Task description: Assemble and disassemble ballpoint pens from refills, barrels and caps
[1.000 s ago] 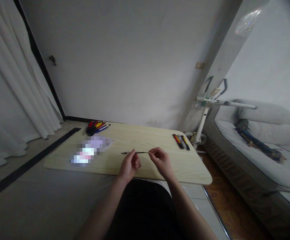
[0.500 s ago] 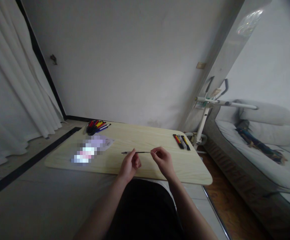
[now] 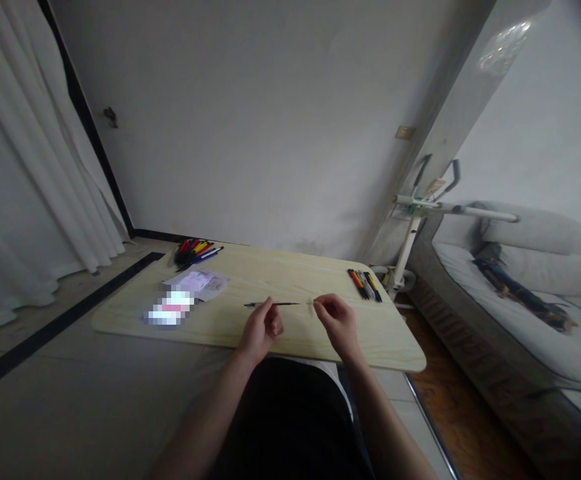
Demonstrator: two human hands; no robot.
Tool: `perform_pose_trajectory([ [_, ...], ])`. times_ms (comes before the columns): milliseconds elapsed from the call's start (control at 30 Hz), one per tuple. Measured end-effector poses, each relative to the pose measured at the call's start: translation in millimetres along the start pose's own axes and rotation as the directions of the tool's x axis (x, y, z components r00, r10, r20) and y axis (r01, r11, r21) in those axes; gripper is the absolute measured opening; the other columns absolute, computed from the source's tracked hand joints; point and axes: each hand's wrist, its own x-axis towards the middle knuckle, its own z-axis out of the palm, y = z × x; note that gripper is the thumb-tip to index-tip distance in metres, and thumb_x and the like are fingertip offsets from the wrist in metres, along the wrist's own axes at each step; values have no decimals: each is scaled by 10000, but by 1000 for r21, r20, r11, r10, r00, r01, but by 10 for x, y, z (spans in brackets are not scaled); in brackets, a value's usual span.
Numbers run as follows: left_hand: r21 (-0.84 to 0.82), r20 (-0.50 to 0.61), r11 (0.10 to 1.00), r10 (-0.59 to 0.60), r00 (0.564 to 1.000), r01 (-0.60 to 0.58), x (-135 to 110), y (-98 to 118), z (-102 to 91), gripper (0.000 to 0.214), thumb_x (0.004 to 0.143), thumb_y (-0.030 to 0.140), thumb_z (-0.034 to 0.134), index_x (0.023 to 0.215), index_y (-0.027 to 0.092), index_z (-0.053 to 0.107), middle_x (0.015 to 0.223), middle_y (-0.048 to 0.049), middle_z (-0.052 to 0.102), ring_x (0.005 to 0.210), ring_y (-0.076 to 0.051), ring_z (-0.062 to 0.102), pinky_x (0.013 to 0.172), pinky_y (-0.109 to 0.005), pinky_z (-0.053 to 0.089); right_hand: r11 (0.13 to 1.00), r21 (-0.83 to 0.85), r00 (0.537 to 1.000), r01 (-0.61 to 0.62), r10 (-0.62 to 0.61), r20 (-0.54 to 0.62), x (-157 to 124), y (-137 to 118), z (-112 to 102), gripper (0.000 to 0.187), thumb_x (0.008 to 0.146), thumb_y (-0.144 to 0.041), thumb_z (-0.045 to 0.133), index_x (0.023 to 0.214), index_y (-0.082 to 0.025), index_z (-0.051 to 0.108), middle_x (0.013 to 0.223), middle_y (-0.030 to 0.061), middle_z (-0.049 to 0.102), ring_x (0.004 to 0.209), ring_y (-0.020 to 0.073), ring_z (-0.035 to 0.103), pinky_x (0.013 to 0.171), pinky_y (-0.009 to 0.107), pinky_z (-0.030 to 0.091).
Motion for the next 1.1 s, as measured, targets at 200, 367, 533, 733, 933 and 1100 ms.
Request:
perform_pose_trajectory([
  [200, -9, 14, 1000, -12, 1000, 13, 5, 6, -1, 302, 717, 406, 586, 596, 152, 475, 396, 54, 393, 357, -51, 332, 416, -224, 217, 1000, -7, 999, -12, 11, -52, 41, 103, -60, 136, 729, -296, 554, 718, -165, 587, 669, 25, 601, 613, 134, 518, 578, 256, 422],
  [367, -6, -12, 1000, -16, 1000, 16, 1, 7, 5, 301, 712, 401, 592, 592, 152, 473, 394, 55, 393, 358, -51, 334, 418, -224, 224, 999, -24, 993, -37, 34, -114, 75, 194, -97, 138, 716, -293, 560, 706, -162, 601, 677, 32, 615, 642, 146, 535, 615, 273, 429],
  [533, -10, -5, 1000, -14, 1000, 14, 5, 6, -1, 299, 713, 397, 591, 590, 151, 473, 401, 56, 402, 361, -50, 339, 417, -221, 224, 997, -68, 993, -25, 17, -115, 100, 233, -130, 141, 721, -291, 554, 703, -159, 601, 701, 38, 625, 679, 159, 554, 643, 284, 435],
  [733, -20, 7, 1000, -23, 1000, 23, 6, 6, -2, 310, 717, 401, 586, 580, 149, 468, 400, 56, 400, 359, -47, 333, 416, -220, 220, 995, -95, 997, -6, -2, -79, 128, 341, -112, 127, 730, -280, 549, 721, -160, 592, 669, 24, 610, 617, 143, 547, 584, 265, 434],
  [933, -38, 20, 999, -28, 999, 29, 0, 13, 15, 305, 720, 393, 585, 581, 147, 470, 402, 53, 398, 362, -49, 331, 421, -225, 227, 945, -294, 988, 142, -153, -14, 115, 397, -61, 45, 715, -205, 548, 715, -185, 588, 732, 22, 583, 651, 143, 524, 596, 263, 428],
  [1100, -43, 20, 999, -14, 1000, 15, -11, 16, 21, 278, 736, 366, 576, 598, 144, 480, 407, 52, 399, 367, -49, 334, 421, -224, 225, 878, -403, 965, 259, -256, 63, 112, 518, 17, 74, 707, -165, 534, 735, -197, 595, 794, 42, 574, 761, 172, 530, 698, 299, 427],
])
